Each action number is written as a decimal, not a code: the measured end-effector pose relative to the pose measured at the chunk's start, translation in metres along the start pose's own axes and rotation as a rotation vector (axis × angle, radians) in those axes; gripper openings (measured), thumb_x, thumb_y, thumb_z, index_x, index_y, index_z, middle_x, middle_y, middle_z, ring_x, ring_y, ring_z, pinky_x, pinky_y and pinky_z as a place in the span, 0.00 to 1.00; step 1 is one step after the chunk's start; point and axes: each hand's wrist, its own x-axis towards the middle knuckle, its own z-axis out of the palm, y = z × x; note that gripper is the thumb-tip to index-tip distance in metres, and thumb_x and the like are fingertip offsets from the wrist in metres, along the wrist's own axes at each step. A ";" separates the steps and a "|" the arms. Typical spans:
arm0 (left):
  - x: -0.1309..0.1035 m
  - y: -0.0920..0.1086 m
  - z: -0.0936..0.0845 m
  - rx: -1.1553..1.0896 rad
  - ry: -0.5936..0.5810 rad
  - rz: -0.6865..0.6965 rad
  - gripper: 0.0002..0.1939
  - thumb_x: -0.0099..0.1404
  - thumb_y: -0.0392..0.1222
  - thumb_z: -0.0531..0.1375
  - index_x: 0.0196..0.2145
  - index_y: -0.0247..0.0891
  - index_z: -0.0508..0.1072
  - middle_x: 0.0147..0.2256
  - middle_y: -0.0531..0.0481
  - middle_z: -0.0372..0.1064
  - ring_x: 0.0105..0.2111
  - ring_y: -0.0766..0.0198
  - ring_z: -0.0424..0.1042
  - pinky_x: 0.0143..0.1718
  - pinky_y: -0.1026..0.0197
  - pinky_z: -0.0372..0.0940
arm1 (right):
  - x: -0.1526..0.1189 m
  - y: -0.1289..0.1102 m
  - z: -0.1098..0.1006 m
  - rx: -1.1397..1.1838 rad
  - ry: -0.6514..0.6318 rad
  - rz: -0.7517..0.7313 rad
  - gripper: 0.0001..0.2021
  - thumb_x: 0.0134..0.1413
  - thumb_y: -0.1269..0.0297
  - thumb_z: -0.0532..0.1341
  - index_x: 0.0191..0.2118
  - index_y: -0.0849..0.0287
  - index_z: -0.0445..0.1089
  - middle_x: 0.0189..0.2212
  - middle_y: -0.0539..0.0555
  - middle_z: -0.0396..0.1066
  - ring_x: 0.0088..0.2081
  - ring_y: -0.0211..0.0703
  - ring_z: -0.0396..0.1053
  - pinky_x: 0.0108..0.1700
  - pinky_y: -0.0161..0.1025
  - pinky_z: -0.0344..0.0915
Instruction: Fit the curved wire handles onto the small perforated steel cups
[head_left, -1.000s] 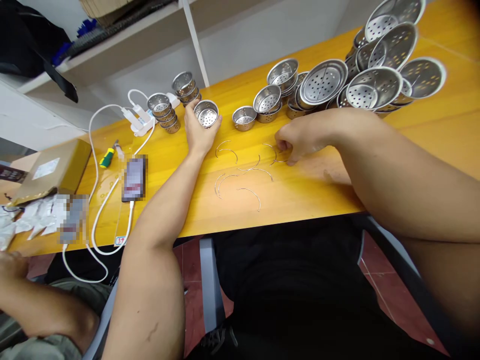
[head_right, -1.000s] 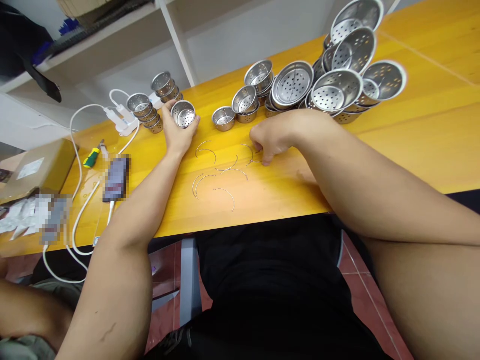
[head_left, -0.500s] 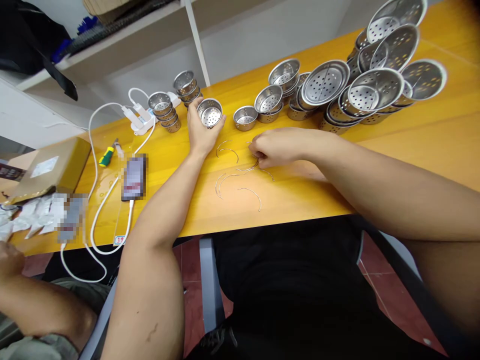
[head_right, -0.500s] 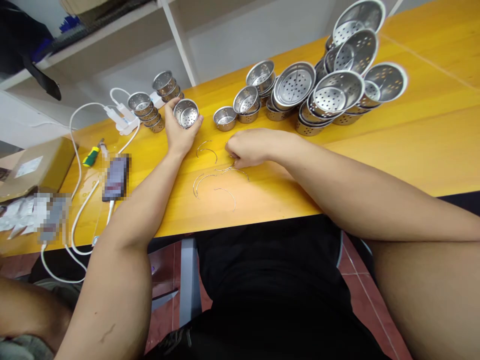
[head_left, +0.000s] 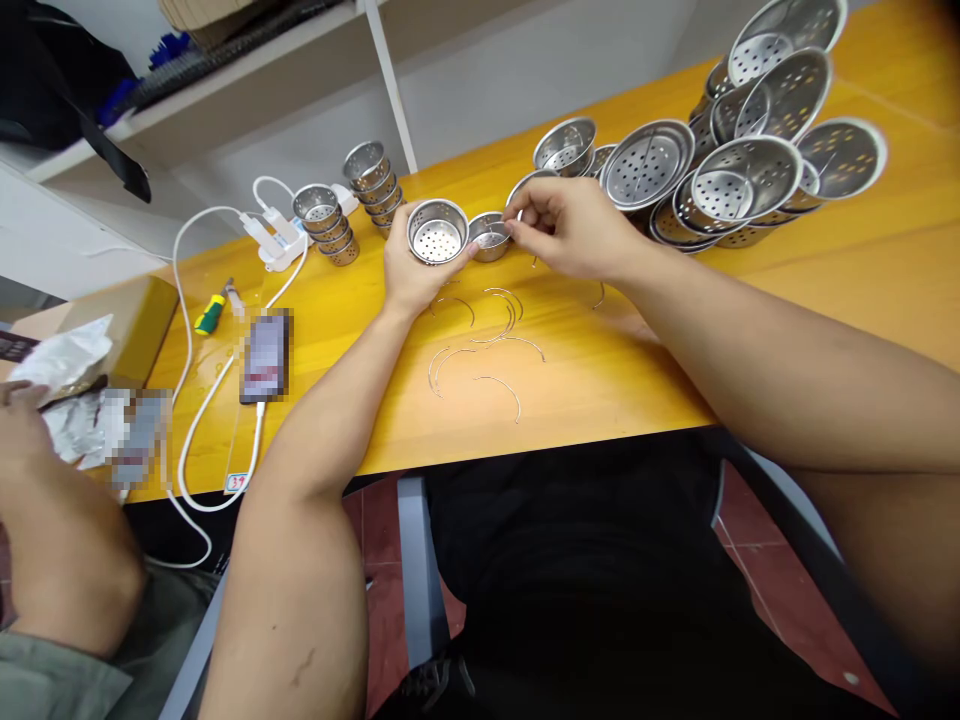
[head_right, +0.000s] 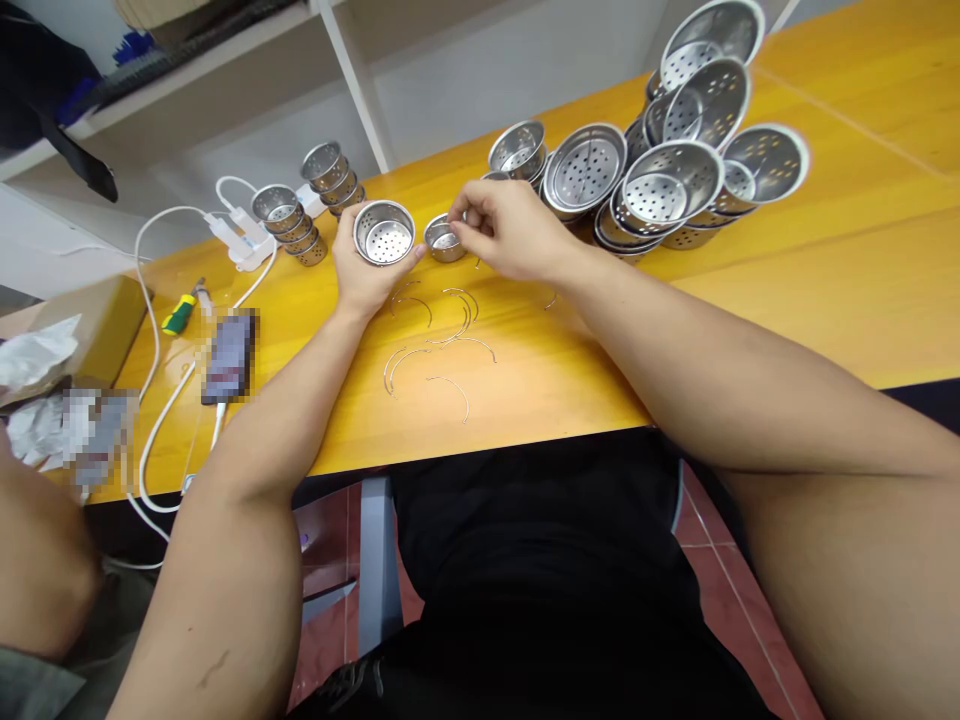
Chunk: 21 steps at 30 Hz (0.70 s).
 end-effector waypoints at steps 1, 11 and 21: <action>0.000 0.000 -0.001 -0.003 0.005 0.013 0.56 0.56 0.87 0.85 0.65 0.50 0.74 0.66 0.42 0.83 0.76 0.35 0.83 0.89 0.26 0.73 | 0.001 0.000 0.001 -0.002 0.007 0.010 0.49 0.76 0.10 0.52 0.73 0.46 0.83 0.42 0.63 0.86 0.48 0.67 0.76 0.52 0.64 0.74; -0.004 -0.006 0.008 0.009 0.019 0.021 0.54 0.58 0.86 0.84 0.66 0.50 0.74 0.64 0.42 0.84 0.74 0.36 0.84 0.89 0.27 0.72 | 0.002 0.006 0.013 0.055 0.089 0.070 0.46 0.73 0.08 0.58 0.63 0.46 0.83 0.36 0.61 0.82 0.48 0.67 0.76 0.49 0.61 0.72; -0.001 -0.039 0.022 0.000 0.005 0.215 0.52 0.71 0.86 0.76 0.78 0.55 0.71 0.72 0.39 0.77 0.78 0.38 0.80 0.88 0.31 0.72 | 0.011 0.027 0.028 0.290 0.297 -0.092 0.34 0.68 0.14 0.76 0.45 0.44 0.81 0.29 0.53 0.74 0.34 0.54 0.69 0.40 0.57 0.70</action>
